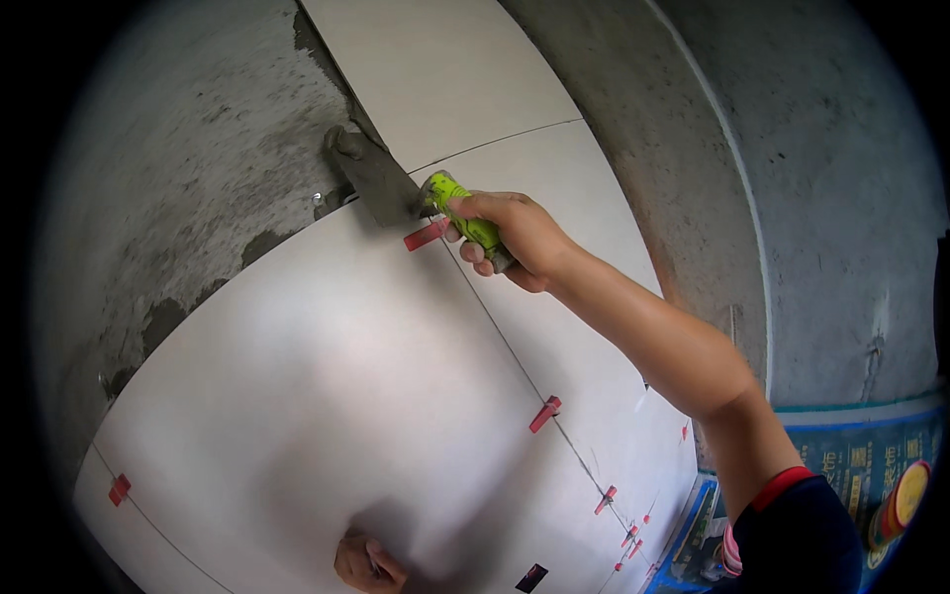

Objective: The person applies mortar to a concrete wall using a trowel, positions a large ceramic tile against the wall, and presses it firmly into place using their hands and a float.

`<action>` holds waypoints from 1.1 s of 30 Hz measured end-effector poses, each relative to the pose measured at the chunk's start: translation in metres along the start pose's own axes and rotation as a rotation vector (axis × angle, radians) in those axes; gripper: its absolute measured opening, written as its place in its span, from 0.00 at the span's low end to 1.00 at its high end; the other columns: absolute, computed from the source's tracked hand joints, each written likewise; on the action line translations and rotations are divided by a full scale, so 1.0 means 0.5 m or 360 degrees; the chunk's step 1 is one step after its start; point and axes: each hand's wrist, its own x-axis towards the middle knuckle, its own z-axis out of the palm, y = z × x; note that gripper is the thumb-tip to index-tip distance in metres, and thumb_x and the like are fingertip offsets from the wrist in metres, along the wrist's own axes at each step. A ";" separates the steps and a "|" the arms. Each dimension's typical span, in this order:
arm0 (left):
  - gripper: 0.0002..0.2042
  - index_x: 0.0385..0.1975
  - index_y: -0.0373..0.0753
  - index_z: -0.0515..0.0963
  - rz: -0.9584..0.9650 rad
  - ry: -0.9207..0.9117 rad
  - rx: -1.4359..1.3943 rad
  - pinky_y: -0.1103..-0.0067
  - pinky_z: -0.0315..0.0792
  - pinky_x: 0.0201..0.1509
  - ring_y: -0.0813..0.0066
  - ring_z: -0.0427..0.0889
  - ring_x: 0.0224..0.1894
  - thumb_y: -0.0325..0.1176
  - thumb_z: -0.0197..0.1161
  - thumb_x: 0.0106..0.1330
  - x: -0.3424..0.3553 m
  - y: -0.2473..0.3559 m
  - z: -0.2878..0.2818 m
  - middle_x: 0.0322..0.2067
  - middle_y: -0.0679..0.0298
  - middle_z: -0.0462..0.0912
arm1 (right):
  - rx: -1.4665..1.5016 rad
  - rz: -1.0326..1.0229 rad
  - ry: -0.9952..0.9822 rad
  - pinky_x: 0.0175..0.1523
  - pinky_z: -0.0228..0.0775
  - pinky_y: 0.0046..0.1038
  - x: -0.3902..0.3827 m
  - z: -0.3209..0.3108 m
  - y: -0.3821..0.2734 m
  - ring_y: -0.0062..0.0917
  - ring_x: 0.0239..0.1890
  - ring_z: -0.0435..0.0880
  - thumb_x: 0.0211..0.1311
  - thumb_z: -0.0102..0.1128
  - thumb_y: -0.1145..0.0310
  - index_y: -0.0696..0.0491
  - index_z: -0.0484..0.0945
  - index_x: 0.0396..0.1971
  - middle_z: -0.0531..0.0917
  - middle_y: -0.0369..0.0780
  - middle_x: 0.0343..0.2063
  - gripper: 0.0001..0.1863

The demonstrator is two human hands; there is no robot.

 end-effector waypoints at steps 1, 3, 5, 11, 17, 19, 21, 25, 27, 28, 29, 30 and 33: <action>0.12 0.18 0.33 0.64 -0.0003 0.0004 0.0004 0.73 0.53 0.16 0.64 0.63 0.14 0.30 0.48 0.65 0.000 0.000 0.000 0.14 0.59 0.62 | -0.0001 0.0001 -0.0006 0.19 0.64 0.21 0.009 0.002 0.002 0.19 0.18 0.71 0.62 0.52 0.66 0.61 0.71 0.33 0.75 0.40 0.23 0.11; 0.13 0.18 0.34 0.64 0.0114 0.0030 0.0100 0.73 0.53 0.16 0.63 0.62 0.13 0.30 0.48 0.65 0.002 0.000 0.001 0.14 0.59 0.63 | 0.0018 -0.0036 0.0001 0.19 0.64 0.22 0.025 0.005 0.003 0.20 0.18 0.72 0.62 0.53 0.67 0.61 0.71 0.33 0.75 0.40 0.24 0.11; 0.13 0.17 0.34 0.64 0.0113 0.0019 0.0076 0.72 0.53 0.16 0.63 0.62 0.13 0.30 0.48 0.65 0.001 -0.004 0.001 0.13 0.59 0.63 | 0.0040 -0.0052 -0.0018 0.19 0.64 0.22 0.045 0.005 -0.002 0.20 0.18 0.72 0.62 0.53 0.68 0.61 0.71 0.33 0.75 0.40 0.24 0.10; 0.13 0.17 0.35 0.63 0.0137 0.0033 0.0072 0.73 0.51 0.15 0.64 0.62 0.13 0.29 0.48 0.65 -0.005 -0.014 0.002 0.12 0.60 0.63 | 0.0047 -0.0124 -0.0013 0.19 0.64 0.22 0.088 0.023 0.003 0.20 0.18 0.72 0.61 0.53 0.69 0.62 0.71 0.33 0.75 0.41 0.24 0.10; 0.14 0.16 0.36 0.63 0.0209 0.0049 0.0056 0.74 0.51 0.15 0.65 0.61 0.13 0.29 0.49 0.65 0.002 -0.013 0.004 0.12 0.60 0.63 | 0.0049 -0.0195 0.0009 0.20 0.64 0.24 0.142 0.044 -0.013 0.22 0.18 0.72 0.61 0.53 0.69 0.63 0.72 0.33 0.75 0.42 0.24 0.10; 0.14 0.16 0.36 0.63 0.0222 0.0055 0.0071 0.74 0.51 0.15 0.66 0.61 0.13 0.29 0.49 0.66 0.000 -0.012 0.000 0.12 0.60 0.63 | 0.0086 -0.0206 -0.0002 0.20 0.64 0.24 0.168 0.059 -0.021 0.23 0.18 0.72 0.61 0.54 0.69 0.63 0.72 0.33 0.75 0.42 0.24 0.11; 0.12 0.16 0.36 0.64 0.0146 0.0008 0.0060 0.74 0.54 0.16 0.65 0.62 0.14 0.28 0.50 0.62 -0.002 -0.009 -0.005 0.13 0.60 0.65 | 0.0091 -0.0258 0.0040 0.20 0.65 0.25 0.195 0.073 -0.029 0.23 0.18 0.72 0.61 0.54 0.69 0.64 0.73 0.35 0.76 0.43 0.25 0.11; 0.14 0.20 0.32 0.73 0.0214 0.0013 0.0070 0.70 0.67 0.19 0.57 0.71 0.17 0.31 0.50 0.67 0.017 0.006 -0.009 0.19 0.53 0.74 | 0.0046 -0.0296 0.0062 0.21 0.65 0.25 0.245 0.094 -0.056 0.24 0.18 0.73 0.60 0.55 0.69 0.63 0.74 0.37 0.76 0.43 0.24 0.12; 0.11 0.20 0.33 0.72 0.0242 0.0017 0.0127 0.69 0.66 0.20 0.56 0.71 0.18 0.29 0.51 0.65 0.020 0.009 -0.010 0.18 0.54 0.72 | 0.0068 -0.0297 0.0072 0.21 0.66 0.25 0.262 0.104 -0.074 0.24 0.18 0.74 0.60 0.56 0.68 0.62 0.75 0.38 0.77 0.42 0.24 0.12; 0.11 0.20 0.33 0.72 0.0232 0.0028 0.0127 0.69 0.66 0.20 0.56 0.71 0.18 0.29 0.51 0.65 0.020 0.009 -0.011 0.18 0.54 0.72 | 0.0057 -0.0295 0.0062 0.21 0.66 0.25 0.264 0.108 -0.085 0.24 0.18 0.74 0.60 0.56 0.68 0.62 0.75 0.38 0.77 0.42 0.24 0.12; 0.11 0.20 0.33 0.72 0.0224 0.0001 0.0141 0.69 0.66 0.20 0.56 0.71 0.18 0.28 0.51 0.64 0.019 0.007 -0.012 0.19 0.54 0.72 | -0.0062 -0.0353 0.0065 0.22 0.66 0.24 0.263 0.106 -0.100 0.23 0.19 0.73 0.61 0.56 0.68 0.61 0.74 0.40 0.77 0.42 0.25 0.13; 0.10 0.20 0.33 0.72 0.0209 -0.0025 0.0168 0.69 0.66 0.21 0.56 0.71 0.18 0.28 0.50 0.64 0.016 0.005 -0.018 0.19 0.54 0.73 | -0.0176 -0.0406 0.0056 0.23 0.66 0.22 0.260 0.113 -0.113 0.22 0.21 0.73 0.61 0.56 0.67 0.60 0.74 0.41 0.77 0.42 0.27 0.13; 0.08 0.20 0.33 0.72 0.0195 -0.0060 0.0167 0.68 0.66 0.21 0.55 0.70 0.18 0.26 0.51 0.61 0.021 0.009 -0.025 0.19 0.54 0.73 | -0.0460 -0.0601 0.0176 0.22 0.66 0.23 0.240 0.115 -0.175 0.21 0.20 0.74 0.61 0.56 0.64 0.59 0.77 0.40 0.79 0.40 0.27 0.14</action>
